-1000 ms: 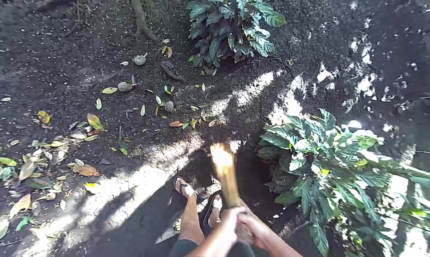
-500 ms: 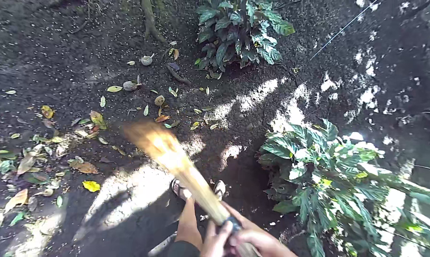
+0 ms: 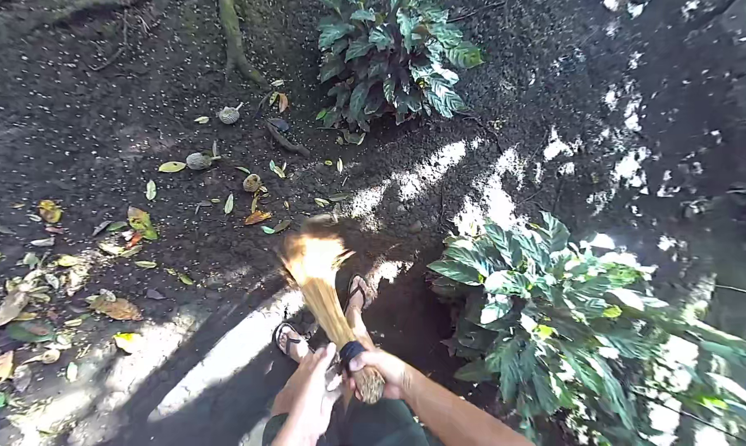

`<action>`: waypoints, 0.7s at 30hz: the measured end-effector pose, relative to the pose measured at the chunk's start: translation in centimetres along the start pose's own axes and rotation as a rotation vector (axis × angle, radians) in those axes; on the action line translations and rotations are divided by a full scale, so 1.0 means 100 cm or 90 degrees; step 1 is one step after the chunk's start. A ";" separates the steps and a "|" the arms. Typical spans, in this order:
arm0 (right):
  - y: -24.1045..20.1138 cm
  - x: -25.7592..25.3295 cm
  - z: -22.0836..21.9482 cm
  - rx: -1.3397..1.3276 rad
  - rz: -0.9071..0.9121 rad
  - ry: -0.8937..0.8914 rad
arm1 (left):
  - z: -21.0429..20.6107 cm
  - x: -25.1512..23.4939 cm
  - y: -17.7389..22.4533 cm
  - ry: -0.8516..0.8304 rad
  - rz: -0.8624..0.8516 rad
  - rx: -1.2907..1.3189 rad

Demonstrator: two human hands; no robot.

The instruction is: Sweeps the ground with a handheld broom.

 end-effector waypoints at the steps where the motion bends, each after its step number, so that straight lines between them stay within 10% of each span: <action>1: 0.004 0.015 0.004 -0.001 -0.007 -0.031 | -0.025 0.009 -0.004 -0.023 0.018 -0.038; 8: -0.023 0.190 0.076 0.052 0.080 0.151 | -0.200 0.065 -0.071 -0.273 0.161 -0.099; 12: -0.053 0.175 0.118 0.004 0.102 0.292 | -0.248 0.012 -0.079 -0.229 0.219 -0.068; 21: -0.113 -0.004 0.024 0.258 0.009 -0.154 | -0.130 -0.029 0.022 0.158 -0.113 0.175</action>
Point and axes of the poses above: each hand's wrist, its own x-axis away from the middle knuckle, its own z-axis out of the back of the hand, y = z × x, the point moved 6 cm from there along -x, towards the middle knuckle, and after that the axes turned 4 degrees about -z, right-handed, at the moved point
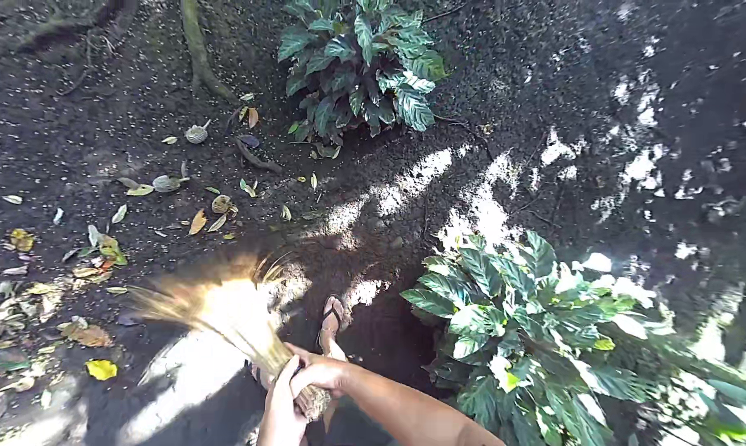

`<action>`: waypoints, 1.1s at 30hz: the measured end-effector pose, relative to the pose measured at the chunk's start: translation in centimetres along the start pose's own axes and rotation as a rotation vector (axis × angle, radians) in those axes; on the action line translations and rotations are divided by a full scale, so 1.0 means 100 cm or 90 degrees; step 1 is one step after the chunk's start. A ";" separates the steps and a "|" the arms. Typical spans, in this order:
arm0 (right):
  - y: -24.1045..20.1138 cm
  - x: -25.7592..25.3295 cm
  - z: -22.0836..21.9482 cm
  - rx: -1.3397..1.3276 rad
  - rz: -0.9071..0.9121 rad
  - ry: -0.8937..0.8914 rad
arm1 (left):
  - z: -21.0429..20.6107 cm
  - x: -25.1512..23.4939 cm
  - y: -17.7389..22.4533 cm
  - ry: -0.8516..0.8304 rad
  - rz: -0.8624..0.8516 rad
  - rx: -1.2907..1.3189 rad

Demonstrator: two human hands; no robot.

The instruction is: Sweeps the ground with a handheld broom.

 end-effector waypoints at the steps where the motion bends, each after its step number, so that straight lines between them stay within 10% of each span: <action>1: -0.005 0.009 -0.001 0.006 0.015 -0.017 | -0.002 0.010 0.002 0.015 -0.011 -0.027; 11: 0.022 0.175 0.036 -0.158 0.073 0.446 | -0.123 0.104 -0.025 -0.218 0.197 -0.289; 16: 0.012 0.054 0.058 -0.080 0.009 0.247 | -0.062 -0.010 -0.039 -0.056 0.158 -0.076; 23: -0.037 0.027 0.017 0.086 0.062 0.045 | -0.034 0.013 0.017 -0.007 -0.038 -0.005; 29: -0.022 0.148 0.016 -0.026 0.106 0.330 | -0.077 0.070 -0.016 -0.268 0.104 -0.119; 33: -0.035 0.130 0.046 -0.153 0.107 0.493 | -0.122 0.031 -0.003 -0.298 0.253 -0.193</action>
Point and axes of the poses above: each hand's wrist, its own x-axis away from the middle knuckle, its own z-axis out of the back of the hand, y = z × x, the point moved 6 cm from there along -x, towards the middle knuckle, and after that the axes turned 4 degrees about -z, right-handed, at the moved point
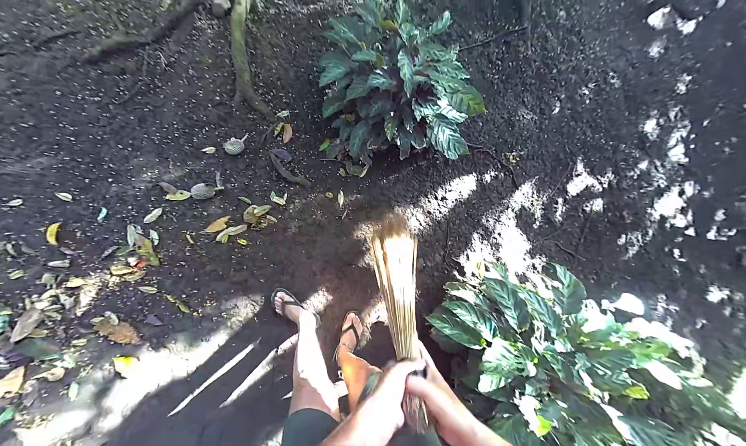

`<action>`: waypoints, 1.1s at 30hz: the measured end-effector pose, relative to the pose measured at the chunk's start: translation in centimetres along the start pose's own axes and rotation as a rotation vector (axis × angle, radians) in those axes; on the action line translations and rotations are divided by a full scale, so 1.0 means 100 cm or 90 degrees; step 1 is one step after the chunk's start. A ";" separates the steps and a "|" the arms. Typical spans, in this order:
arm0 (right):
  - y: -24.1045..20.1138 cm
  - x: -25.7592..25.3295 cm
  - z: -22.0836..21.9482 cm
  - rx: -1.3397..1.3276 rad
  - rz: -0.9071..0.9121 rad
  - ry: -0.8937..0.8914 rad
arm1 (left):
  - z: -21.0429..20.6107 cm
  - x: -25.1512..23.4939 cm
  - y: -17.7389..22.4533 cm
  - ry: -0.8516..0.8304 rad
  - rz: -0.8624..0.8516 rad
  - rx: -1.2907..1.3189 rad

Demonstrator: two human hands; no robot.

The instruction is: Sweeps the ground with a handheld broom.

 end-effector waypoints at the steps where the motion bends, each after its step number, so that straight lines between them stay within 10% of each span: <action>1: -0.007 -0.020 -0.015 -0.001 -0.017 0.002 | 0.012 -0.008 0.019 0.039 0.014 -0.004; 10: -0.039 -0.115 -0.313 0.314 -0.027 -0.509 | 0.228 0.055 0.153 0.334 -0.360 0.314; 17: -0.077 -0.048 -0.236 0.227 0.124 -0.505 | 0.156 0.110 0.154 0.204 -0.337 0.085; 22: -0.083 0.013 -0.125 0.017 -0.018 -0.083 | 0.124 0.101 0.146 -0.103 -0.167 -0.098; 25: -0.093 -0.044 -0.072 -0.086 -0.056 0.072 | 0.151 0.094 0.155 -0.056 -0.183 -0.047; 33: -0.093 -0.122 -0.251 0.061 -0.191 -0.301 | 0.249 0.082 0.151 0.253 -0.169 0.077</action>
Point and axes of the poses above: each hand's wrist, its own x-axis away from the middle knuckle, its own z-axis out of the back of the hand, y = z × x, the point moved 6 cm from there along -x, towards the middle knuckle, and after that the axes turned 4 degrees about -z, right-handed, at the moved point
